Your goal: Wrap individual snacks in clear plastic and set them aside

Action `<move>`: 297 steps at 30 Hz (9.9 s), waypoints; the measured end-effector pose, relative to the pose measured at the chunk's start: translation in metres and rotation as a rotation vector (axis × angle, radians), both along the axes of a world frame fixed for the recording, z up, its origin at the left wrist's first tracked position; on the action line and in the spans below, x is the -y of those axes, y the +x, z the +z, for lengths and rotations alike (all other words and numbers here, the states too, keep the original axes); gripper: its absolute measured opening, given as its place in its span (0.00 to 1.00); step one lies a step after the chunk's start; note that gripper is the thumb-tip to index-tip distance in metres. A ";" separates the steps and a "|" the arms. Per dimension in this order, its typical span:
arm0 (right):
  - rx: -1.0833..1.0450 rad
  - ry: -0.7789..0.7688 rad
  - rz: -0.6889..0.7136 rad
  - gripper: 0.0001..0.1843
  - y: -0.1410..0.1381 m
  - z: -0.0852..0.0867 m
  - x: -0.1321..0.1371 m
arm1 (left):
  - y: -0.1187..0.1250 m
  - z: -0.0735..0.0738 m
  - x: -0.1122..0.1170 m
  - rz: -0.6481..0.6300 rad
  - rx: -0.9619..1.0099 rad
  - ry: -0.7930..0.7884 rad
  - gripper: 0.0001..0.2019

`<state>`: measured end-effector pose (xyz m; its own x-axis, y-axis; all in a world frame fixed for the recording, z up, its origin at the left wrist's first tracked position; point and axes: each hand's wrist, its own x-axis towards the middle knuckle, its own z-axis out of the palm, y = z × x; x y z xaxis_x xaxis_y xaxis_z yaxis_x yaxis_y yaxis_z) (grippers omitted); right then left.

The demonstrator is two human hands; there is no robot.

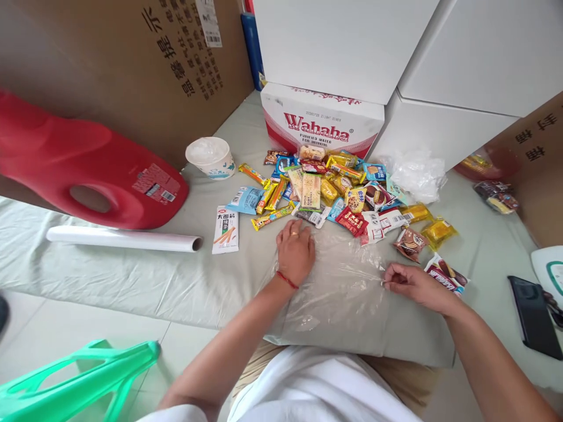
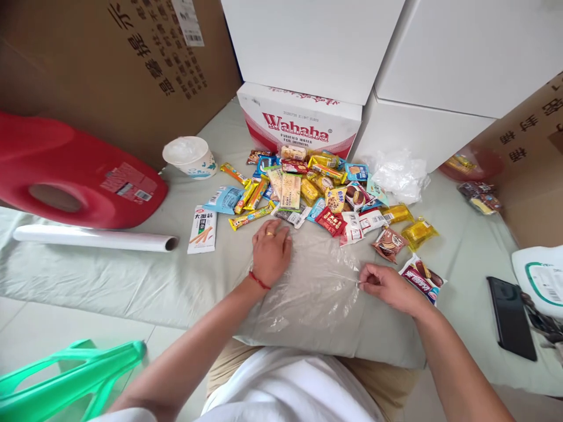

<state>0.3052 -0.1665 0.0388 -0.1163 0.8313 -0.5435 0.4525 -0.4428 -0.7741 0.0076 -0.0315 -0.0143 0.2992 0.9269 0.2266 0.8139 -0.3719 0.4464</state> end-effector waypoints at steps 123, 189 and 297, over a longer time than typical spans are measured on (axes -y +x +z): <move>0.960 0.507 -0.009 0.30 -0.010 -0.006 0.069 | -0.071 0.002 -0.001 -0.322 -0.221 0.020 0.24; 0.490 0.783 0.461 0.21 -0.099 -0.018 0.070 | -0.159 0.027 0.042 -0.822 0.241 -0.067 0.25; 0.347 0.754 0.082 0.20 -0.116 0.009 -0.061 | -0.042 0.034 0.042 0.084 0.164 -0.347 0.14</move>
<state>0.1894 -0.1056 0.0477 -0.1205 0.9829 0.1393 0.7282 0.1829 -0.6605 -0.0344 -0.0735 0.0198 0.2052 0.9765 -0.0660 0.7425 -0.1113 0.6605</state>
